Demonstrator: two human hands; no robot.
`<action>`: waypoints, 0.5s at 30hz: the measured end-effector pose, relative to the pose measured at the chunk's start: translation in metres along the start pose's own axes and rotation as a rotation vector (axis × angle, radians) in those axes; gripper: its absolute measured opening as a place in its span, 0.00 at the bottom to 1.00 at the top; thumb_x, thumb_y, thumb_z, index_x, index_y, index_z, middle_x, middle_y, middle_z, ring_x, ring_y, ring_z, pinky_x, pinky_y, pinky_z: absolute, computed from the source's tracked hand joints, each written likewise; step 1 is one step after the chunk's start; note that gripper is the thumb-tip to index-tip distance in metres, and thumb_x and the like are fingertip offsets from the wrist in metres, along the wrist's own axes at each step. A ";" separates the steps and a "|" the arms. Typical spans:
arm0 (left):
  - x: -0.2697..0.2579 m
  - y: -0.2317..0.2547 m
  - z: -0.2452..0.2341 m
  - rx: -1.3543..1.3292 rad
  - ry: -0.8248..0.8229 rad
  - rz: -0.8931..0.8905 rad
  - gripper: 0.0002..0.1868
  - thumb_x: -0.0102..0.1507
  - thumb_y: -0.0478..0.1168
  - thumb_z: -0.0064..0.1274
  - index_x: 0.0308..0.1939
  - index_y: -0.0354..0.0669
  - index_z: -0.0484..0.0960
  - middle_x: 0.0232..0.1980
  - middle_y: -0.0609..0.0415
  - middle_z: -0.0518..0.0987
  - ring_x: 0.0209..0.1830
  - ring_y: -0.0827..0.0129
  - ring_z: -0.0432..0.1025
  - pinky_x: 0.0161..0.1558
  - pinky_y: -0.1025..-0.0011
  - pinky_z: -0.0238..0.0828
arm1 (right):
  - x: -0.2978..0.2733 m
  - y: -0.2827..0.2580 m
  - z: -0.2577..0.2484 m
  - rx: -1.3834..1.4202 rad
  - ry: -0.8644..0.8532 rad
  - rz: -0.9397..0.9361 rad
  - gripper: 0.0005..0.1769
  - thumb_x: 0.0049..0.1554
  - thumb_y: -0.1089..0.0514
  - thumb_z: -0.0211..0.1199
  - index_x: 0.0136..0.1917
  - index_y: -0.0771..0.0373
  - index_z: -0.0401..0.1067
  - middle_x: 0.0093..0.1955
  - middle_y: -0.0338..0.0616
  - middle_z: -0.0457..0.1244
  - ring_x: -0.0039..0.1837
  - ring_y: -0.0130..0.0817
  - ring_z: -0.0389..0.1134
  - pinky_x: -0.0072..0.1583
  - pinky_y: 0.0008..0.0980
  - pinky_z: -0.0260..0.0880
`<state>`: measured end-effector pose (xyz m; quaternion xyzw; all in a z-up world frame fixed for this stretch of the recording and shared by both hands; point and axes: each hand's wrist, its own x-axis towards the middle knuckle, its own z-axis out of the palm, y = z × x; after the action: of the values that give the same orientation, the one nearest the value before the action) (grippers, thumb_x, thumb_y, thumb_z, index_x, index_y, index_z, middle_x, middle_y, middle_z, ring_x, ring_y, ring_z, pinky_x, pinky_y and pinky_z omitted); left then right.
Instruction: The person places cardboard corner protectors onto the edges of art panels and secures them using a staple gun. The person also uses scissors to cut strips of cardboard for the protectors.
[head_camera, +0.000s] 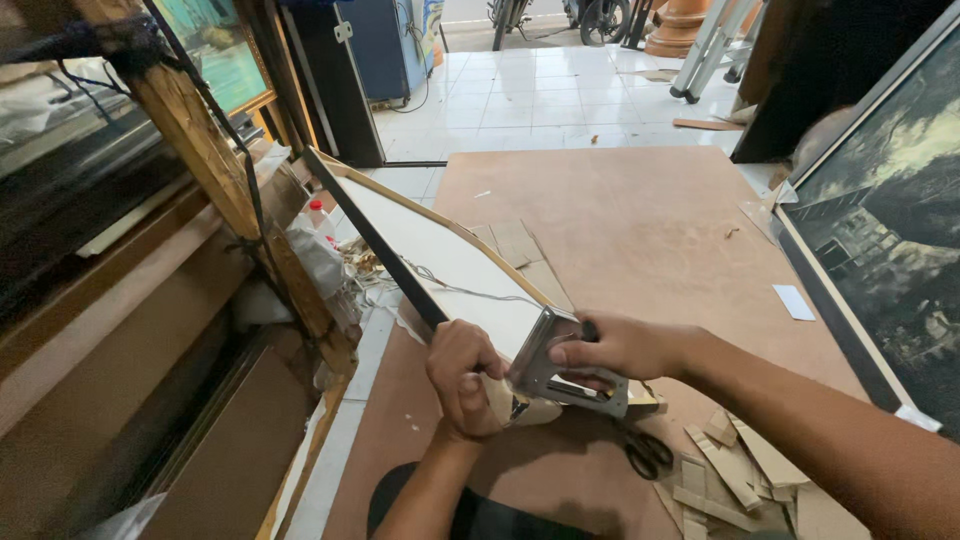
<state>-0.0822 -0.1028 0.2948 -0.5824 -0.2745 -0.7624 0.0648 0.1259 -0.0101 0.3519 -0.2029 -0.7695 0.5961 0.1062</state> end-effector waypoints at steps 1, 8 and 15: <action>-0.002 -0.001 0.000 -0.013 0.005 0.002 0.41 0.76 0.72 0.25 0.16 0.59 0.71 0.15 0.65 0.66 0.19 0.69 0.64 0.40 0.73 0.66 | -0.004 -0.015 0.003 -0.051 0.042 0.099 0.24 0.63 0.49 0.74 0.34 0.67 0.75 0.26 0.51 0.67 0.31 0.38 0.73 0.35 0.35 0.76; 0.008 -0.007 -0.011 -0.059 0.038 0.010 0.42 0.78 0.73 0.25 0.19 0.57 0.73 0.19 0.65 0.70 0.22 0.69 0.65 0.40 0.75 0.66 | -0.009 -0.086 -0.011 -0.482 -0.092 0.176 0.15 0.52 0.53 0.76 0.39 0.68 0.81 0.33 0.46 0.67 0.40 0.40 0.73 0.48 0.43 0.78; -0.003 -0.023 -0.008 0.001 0.136 0.070 0.42 0.72 0.82 0.26 0.32 0.50 0.70 0.36 0.61 0.63 0.38 0.69 0.61 0.40 0.75 0.62 | 0.012 -0.099 -0.005 -0.331 -0.142 0.137 0.29 0.58 0.35 0.68 0.46 0.63 0.88 0.42 0.47 0.75 0.49 0.40 0.75 0.60 0.42 0.76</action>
<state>-0.0976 -0.0882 0.2832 -0.5385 -0.2494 -0.7973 0.1099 0.0983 -0.0211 0.4473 -0.2271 -0.8470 0.4801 -0.0239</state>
